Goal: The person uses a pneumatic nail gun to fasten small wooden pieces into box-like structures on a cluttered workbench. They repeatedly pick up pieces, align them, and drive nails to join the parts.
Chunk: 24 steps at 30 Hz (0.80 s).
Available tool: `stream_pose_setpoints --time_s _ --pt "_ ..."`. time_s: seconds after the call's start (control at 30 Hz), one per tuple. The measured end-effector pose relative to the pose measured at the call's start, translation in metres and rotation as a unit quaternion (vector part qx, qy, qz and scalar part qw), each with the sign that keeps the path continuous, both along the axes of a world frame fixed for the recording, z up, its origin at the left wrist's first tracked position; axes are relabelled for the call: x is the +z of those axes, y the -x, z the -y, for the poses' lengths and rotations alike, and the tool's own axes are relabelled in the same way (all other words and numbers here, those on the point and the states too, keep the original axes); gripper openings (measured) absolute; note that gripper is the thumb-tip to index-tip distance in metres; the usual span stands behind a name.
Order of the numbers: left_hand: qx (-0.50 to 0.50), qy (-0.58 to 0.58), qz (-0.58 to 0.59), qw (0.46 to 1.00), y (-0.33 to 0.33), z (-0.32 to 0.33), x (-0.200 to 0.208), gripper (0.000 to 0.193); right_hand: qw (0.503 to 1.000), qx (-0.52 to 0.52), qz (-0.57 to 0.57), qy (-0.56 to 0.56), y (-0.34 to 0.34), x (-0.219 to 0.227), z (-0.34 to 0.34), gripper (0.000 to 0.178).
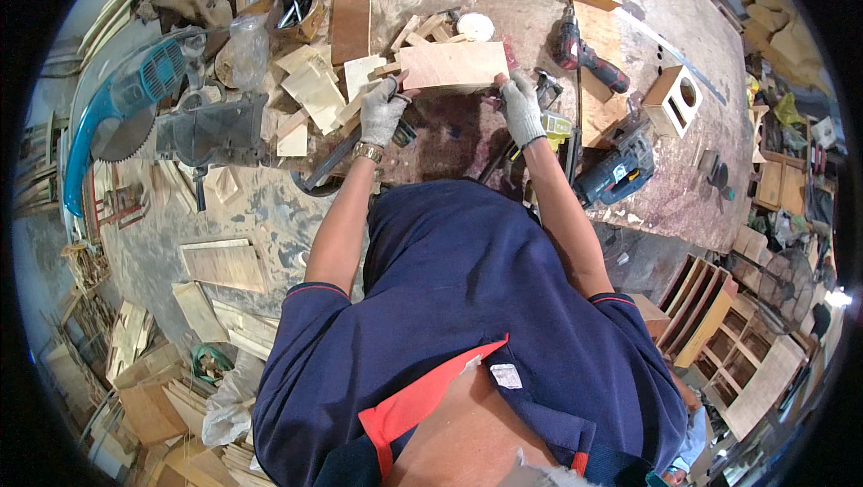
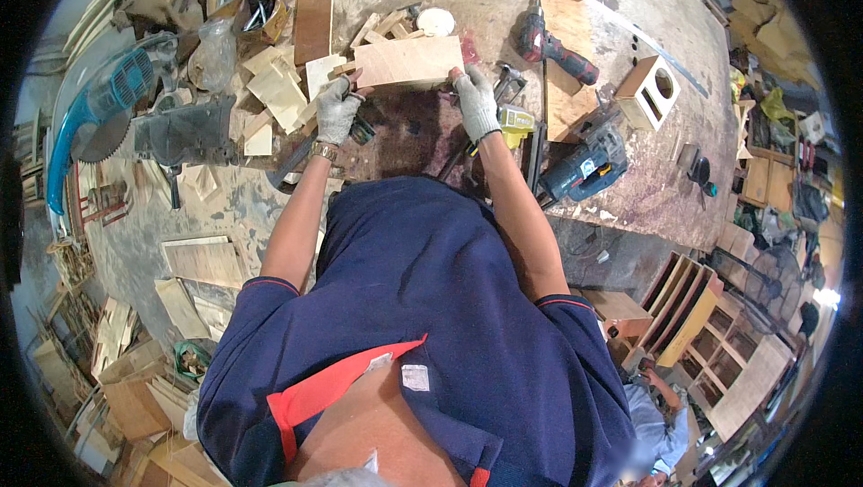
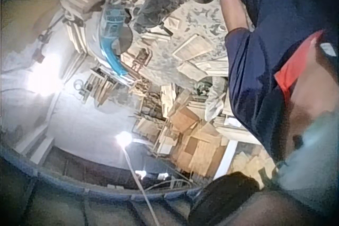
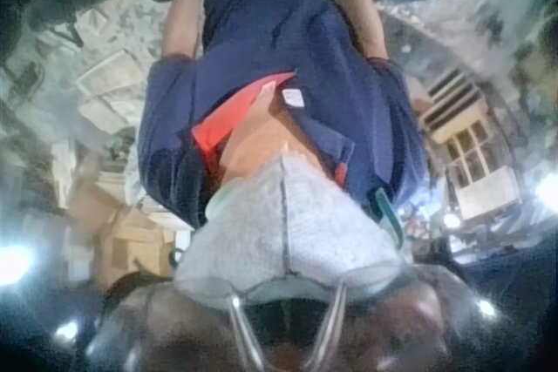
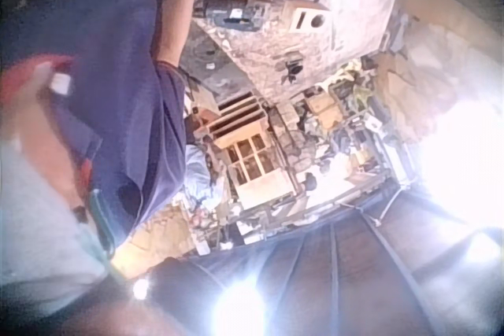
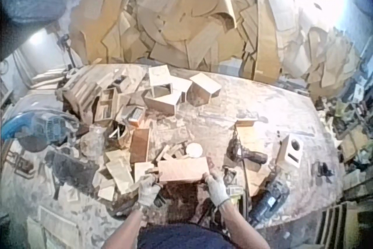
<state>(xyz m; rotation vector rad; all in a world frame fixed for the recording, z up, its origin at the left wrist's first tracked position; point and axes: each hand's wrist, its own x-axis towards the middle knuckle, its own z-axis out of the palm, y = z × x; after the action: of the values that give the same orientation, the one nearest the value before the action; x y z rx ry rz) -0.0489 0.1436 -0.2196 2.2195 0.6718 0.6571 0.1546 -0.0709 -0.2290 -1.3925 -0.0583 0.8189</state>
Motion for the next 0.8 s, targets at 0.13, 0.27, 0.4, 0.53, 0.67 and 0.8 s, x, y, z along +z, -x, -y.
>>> stream_pose_setpoints --time_s 0.13,0.27,0.4,0.53,0.67,0.8 --pt "0.062 0.018 0.035 0.997 -0.003 0.014 0.005 0.044 0.997 0.009 0.057 0.060 0.000 -0.001 -0.001 0.032" --pt "0.132 0.184 0.072 0.971 0.005 0.028 0.000 0.032 0.994 -0.006 0.082 0.069 0.004 0.001 -0.002 0.023" --pt "0.137 0.328 0.100 0.929 0.007 0.038 -0.005 0.025 0.991 -0.015 0.104 0.083 0.004 0.007 -0.004 0.022" --pt "0.145 0.397 0.144 0.895 0.005 0.044 0.003 0.027 0.988 0.005 0.131 0.081 0.004 0.015 -0.004 0.030" --pt "0.143 0.456 0.120 0.870 0.006 0.044 0.012 0.027 0.991 0.003 0.116 0.065 0.005 0.022 -0.006 0.026" --pt "0.149 0.470 0.172 0.853 0.005 0.043 0.008 0.026 0.985 0.019 0.151 0.079 0.005 0.026 -0.005 0.028"
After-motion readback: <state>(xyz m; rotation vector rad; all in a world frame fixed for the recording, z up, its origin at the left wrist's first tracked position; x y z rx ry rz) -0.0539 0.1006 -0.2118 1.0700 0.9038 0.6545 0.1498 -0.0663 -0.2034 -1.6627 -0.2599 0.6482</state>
